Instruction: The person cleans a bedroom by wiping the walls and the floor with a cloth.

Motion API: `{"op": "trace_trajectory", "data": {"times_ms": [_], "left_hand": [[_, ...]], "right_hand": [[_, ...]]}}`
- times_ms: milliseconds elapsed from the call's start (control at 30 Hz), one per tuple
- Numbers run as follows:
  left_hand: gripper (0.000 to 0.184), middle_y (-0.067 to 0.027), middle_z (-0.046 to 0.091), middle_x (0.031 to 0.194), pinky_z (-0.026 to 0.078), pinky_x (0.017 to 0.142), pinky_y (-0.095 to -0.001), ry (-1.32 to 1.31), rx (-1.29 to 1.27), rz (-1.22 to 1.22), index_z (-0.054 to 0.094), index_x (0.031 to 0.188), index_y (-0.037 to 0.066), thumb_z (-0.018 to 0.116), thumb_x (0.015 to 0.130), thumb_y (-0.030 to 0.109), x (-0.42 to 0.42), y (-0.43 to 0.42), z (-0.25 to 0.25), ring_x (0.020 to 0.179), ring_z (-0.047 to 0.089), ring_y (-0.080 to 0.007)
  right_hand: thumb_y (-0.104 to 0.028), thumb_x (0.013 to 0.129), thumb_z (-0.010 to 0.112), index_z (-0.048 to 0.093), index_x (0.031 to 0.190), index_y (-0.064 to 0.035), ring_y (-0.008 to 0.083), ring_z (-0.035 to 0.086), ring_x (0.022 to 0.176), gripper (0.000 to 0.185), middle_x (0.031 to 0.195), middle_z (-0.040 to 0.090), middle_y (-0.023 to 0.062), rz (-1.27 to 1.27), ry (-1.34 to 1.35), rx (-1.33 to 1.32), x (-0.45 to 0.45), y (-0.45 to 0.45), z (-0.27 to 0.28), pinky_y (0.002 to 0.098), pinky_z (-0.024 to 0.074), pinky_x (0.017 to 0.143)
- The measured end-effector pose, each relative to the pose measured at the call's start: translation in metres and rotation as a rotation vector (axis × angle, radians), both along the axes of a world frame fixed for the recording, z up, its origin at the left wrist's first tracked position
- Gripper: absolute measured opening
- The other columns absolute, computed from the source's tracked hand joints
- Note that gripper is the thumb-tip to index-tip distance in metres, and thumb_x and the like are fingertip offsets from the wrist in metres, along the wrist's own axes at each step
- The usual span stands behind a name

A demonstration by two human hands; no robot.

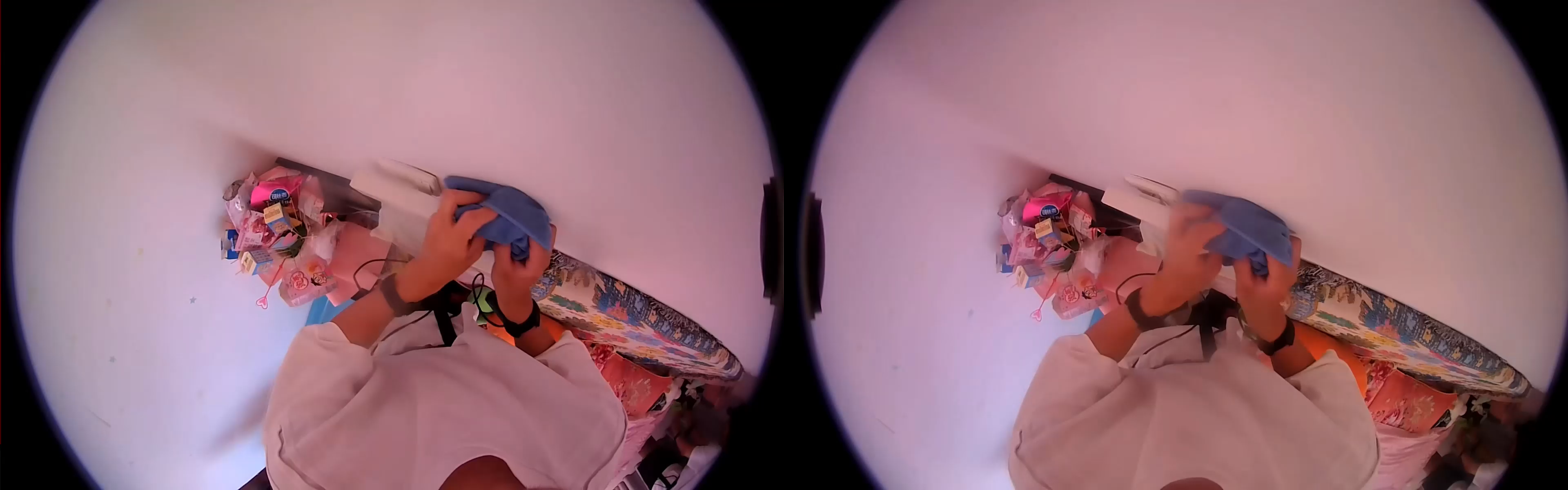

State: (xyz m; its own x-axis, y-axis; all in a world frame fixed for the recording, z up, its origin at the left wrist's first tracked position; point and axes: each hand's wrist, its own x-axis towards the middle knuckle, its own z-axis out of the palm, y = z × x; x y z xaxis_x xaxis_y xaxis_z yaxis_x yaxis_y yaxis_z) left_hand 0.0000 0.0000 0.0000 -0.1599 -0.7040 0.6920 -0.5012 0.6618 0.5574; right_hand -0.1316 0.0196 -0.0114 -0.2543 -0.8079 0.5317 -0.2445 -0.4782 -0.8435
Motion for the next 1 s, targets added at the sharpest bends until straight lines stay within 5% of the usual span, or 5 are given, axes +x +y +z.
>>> {"op": "trace_trajectory", "data": {"times_ms": [300, 433, 633, 767, 1000], "left_hand": [[0.046, -0.0131, 0.056, 0.105, 0.050, 0.075, -0.0349, 0.230, -0.344, 0.037, 0.065, 0.107, 0.011, 0.069, 0.065, -0.009, -0.047, -0.016, 0.073, 0.094, 0.056, -0.0288], [0.042, -0.0112, 0.056, 0.102, 0.052, 0.069, -0.0351, 0.199, -0.361, -0.179, 0.068, 0.104, 0.013, 0.071, 0.065, -0.004, -0.102, -0.012, 0.075, 0.091, 0.057, -0.0279], [0.038, -0.0111, 0.055, 0.102, 0.052, 0.070, -0.0368, 0.152, -0.155, -0.324, 0.066, 0.105, 0.014, 0.071, 0.070, 0.001, -0.141, 0.010, 0.004, 0.087, 0.058, -0.0289], [0.036, -0.0132, 0.051, 0.103, 0.053, 0.067, -0.0404, 0.098, 0.012, -0.242, 0.061, 0.109, 0.011, 0.068, 0.075, 0.004, -0.121, 0.018, -0.053, 0.085, 0.060, -0.0330], [0.046, -0.0168, 0.049, 0.107, 0.050, 0.067, -0.0460, 0.140, 0.193, -0.027, 0.051, 0.114, 0.008, 0.067, 0.072, -0.004, -0.068, 0.024, -0.102, 0.087, 0.057, -0.0416]], "right_hand": [[0.004, 0.065, 0.068, 0.065, 0.102, 0.0014, 0.0349, 0.058, 0.089, 0.037, 0.102, 0.058, 0.0203, -0.165, 0.102, -0.300, -0.029, -0.010, 0.069, 0.0366, 0.0487, 0.077], [-0.002, 0.083, 0.066, 0.057, 0.117, 0.0047, 0.0238, 0.061, 0.096, 0.036, 0.109, 0.061, 0.0123, -0.436, -0.346, -0.288, -0.058, 0.000, 0.039, 0.0323, 0.0493, 0.082], [-0.013, 0.091, 0.064, 0.052, 0.120, 0.0045, 0.0200, 0.060, 0.102, 0.036, 0.115, 0.060, 0.0100, -0.588, -0.447, -0.169, -0.074, 0.020, -0.032, 0.0300, 0.0489, 0.085], [-0.016, 0.095, 0.060, 0.051, 0.122, 0.0036, 0.0171, 0.056, 0.100, 0.035, 0.119, 0.056, 0.0105, -0.546, -0.158, 0.016, -0.080, 0.035, -0.106, 0.0297, 0.0463, 0.081], [-0.004, 0.080, 0.066, 0.064, 0.109, -0.0034, 0.0326, 0.058, 0.074, 0.029, 0.095, 0.051, 0.0166, -0.344, 0.299, 0.061, -0.049, 0.035, -0.084, 0.0384, 0.0474, 0.061]]}}
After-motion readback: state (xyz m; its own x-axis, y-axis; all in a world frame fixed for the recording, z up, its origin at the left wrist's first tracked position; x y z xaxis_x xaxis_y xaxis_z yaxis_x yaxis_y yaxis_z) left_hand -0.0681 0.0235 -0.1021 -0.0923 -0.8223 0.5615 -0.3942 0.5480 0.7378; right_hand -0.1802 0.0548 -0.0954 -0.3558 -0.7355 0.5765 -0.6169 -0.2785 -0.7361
